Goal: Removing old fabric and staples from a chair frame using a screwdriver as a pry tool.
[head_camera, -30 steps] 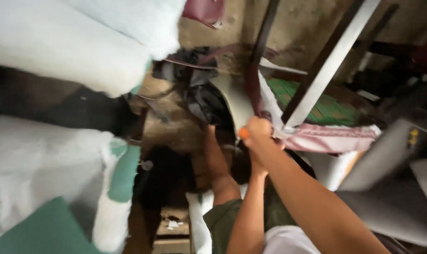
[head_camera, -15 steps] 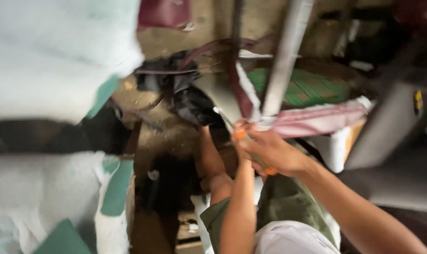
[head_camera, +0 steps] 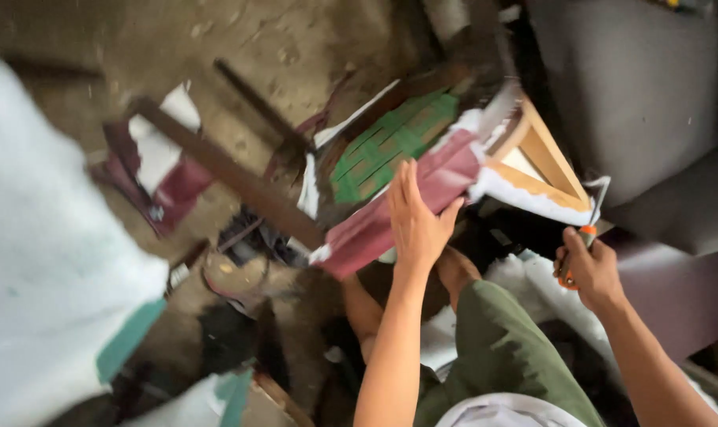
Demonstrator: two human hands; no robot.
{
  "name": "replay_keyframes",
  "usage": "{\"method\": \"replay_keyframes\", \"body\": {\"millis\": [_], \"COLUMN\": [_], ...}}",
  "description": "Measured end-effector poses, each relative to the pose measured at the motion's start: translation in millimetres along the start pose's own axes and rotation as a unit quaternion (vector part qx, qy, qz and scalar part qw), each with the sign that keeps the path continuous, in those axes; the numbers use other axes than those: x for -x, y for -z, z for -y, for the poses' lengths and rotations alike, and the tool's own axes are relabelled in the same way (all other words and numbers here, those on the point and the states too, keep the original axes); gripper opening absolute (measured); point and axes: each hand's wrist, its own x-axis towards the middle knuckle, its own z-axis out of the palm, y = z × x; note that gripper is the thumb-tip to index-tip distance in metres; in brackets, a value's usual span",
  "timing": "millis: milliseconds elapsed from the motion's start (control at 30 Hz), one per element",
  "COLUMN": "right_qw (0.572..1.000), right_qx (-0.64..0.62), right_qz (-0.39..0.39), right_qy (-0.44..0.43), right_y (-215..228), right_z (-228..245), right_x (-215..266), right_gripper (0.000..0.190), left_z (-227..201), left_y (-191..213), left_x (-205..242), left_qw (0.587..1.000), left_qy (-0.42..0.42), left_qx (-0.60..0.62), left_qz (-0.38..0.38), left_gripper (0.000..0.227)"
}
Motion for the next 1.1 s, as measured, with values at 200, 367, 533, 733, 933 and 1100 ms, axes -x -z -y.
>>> {"method": "replay_keyframes", "body": {"millis": [200,367,533,733,933,1100], "right_qw": [0.991,0.945,0.939,0.902,0.899,0.955], "right_qx": [0.096,0.308,0.247,0.125,0.144,0.090], "right_qz": [0.052,0.101,0.184,0.302,0.307,0.279], "right_qy": [-0.079,0.036,0.150,0.282,0.277,0.035], "right_y": [26,46,71,80,89,88], "right_z": [-16,-8,33,65,47,-1], "right_x": [-24,-61,-43,-15,-22,-40], "right_gripper": [0.044,0.049,0.037,0.033,0.037,0.043], "left_z": [-10,-52,-91,-126,-136,-127], "left_y": [-60,-63,-68,-81,-82,-97], "left_x": [-40,-38,-5,-2,-22,-65], "left_qw": [0.987,0.975,0.977,0.942,0.900,0.935], "left_qy": [0.032,-0.164,-0.093,0.183,0.236,0.281], "left_qx": [-0.139,-0.133,-0.103,0.158,0.252,0.208], "left_qz": [0.074,0.063,0.164,0.230,0.264,0.060], "left_gripper": [0.078,0.035,0.038,0.033,0.017,0.015]}}
